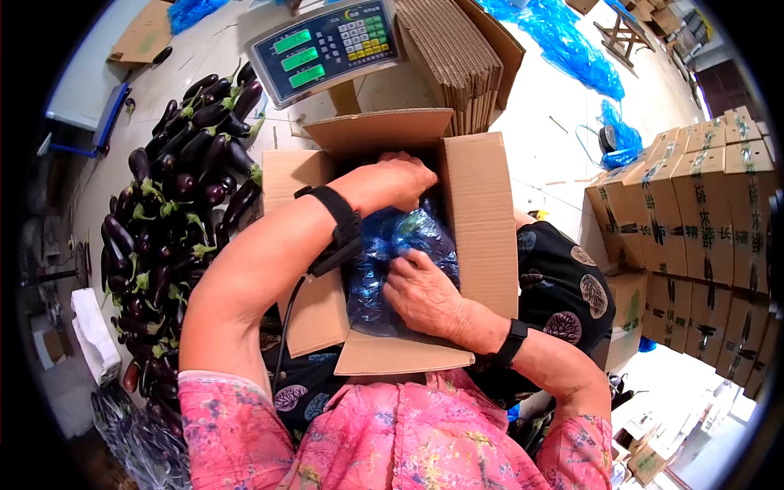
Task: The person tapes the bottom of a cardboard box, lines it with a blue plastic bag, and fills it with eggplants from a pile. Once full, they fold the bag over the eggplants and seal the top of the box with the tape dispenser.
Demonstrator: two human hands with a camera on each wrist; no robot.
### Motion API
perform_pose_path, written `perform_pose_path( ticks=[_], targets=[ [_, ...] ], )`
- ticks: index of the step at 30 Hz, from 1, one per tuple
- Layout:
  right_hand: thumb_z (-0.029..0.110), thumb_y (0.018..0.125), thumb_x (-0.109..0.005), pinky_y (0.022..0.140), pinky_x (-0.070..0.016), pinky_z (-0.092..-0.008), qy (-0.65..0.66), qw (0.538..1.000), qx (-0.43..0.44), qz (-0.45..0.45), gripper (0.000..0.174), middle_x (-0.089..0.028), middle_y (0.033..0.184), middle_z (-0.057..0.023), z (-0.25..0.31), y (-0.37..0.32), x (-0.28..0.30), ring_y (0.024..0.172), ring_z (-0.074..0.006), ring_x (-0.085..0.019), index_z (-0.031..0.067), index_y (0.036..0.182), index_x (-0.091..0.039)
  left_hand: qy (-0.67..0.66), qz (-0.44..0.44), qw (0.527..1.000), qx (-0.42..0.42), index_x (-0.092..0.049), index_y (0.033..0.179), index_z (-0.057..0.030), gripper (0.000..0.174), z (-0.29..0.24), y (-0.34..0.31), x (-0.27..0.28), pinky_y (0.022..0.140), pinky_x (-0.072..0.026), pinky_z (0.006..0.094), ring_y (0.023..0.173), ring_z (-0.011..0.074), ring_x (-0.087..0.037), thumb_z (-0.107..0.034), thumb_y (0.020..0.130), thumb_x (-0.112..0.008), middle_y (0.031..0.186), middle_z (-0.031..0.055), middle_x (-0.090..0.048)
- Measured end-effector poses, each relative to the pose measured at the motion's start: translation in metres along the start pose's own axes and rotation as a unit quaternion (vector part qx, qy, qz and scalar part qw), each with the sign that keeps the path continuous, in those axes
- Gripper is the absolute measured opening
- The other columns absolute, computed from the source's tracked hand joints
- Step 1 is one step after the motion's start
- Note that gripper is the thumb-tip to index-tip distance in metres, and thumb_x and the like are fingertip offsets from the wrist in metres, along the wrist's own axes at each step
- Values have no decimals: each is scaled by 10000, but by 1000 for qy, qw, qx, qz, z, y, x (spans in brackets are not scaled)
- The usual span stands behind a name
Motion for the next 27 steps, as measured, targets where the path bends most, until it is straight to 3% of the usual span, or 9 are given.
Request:
perform_pose_path(
  ticks=[3,7,12,16,21,22,25,26,27],
  targets=[
    [177,741,-587,980,-363,-417,41,999,2,-6,134,-594,900,-100,8,-6,8,1036,-258,-531,61,807,-594,4,82,997,-2,-700,1082,-57,407,-3,17,5,818,-554,467,982,376,-675,-284,758,-797,1029,187,-706],
    [175,739,-588,968,-365,-438,62,997,-4,-35,160,-600,989,-115,4,-6,14,1111,-269,-523,55,845,-593,-96,48,993,46,-717,995,-12,446,-3,19,11,819,-548,454,990,383,-669,-321,698,-843,1009,200,-705],
    [156,751,-590,961,-387,-470,40,987,-124,-99,319,-536,1202,-211,-5,-8,47,1184,-345,-489,0,1029,-604,-244,29,960,137,-581,1238,16,781,16,17,0,916,-503,413,1110,353,-623,-472,669,-803,1198,252,-632],
    [127,760,-673,986,-382,-500,4,978,-189,-87,537,-462,1345,-217,-12,-10,35,1232,-402,-445,0,1263,-535,-248,55,960,114,-597,1226,2,688,14,20,-9,933,-492,406,1123,349,-614,-450,734,-759,1215,230,-631],
    [147,681,-775,958,-396,-493,44,966,-239,-88,726,-405,1383,-244,-20,-5,36,1206,-425,-432,54,1340,-484,-296,63,943,140,-554,1300,-1,666,1,9,-2,972,-472,411,1196,346,-572,-364,774,-742,1299,215,-596],
    [135,686,-745,938,-400,-485,48,966,-238,-84,697,-420,1368,-244,-22,-3,35,1177,-423,-447,50,1331,-493,-259,-10,958,126,-568,1267,5,630,5,15,-13,847,-528,408,1017,322,-656,-339,771,-750,1118,217,-665],
    [128,659,-727,847,-413,-439,50,970,-235,-49,652,-479,1235,-207,-24,3,43,1023,-362,-482,33,1270,-521,-458,-15,869,187,-598,1229,48,610,11,9,-10,618,-553,358,706,255,-679,-288,752,-777,862,162,-692],
    [125,653,-726,832,-414,-432,68,968,-241,-27,645,-486,1205,-198,-23,2,44,1001,-349,-482,27,1258,-524,-480,-32,864,146,-602,1202,39,571,24,7,1,501,-510,310,545,180,-601,-276,758,-775,714,90,-637],
    [122,648,-726,817,-414,-425,87,965,-247,-6,639,-493,1175,-188,-22,2,44,978,-337,-482,21,1246,-527,-441,-20,883,160,-613,1148,38,527,28,5,9,532,-530,318,591,201,-643,-274,755,-774,731,107,-664]
  ],
)
Point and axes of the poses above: each hand's wrist, its own y-axis towards the middle knuckle, its own x-axis out of the back of the hand, z = x × y, the point moved 4 cm from there along y, towards the middle knuckle
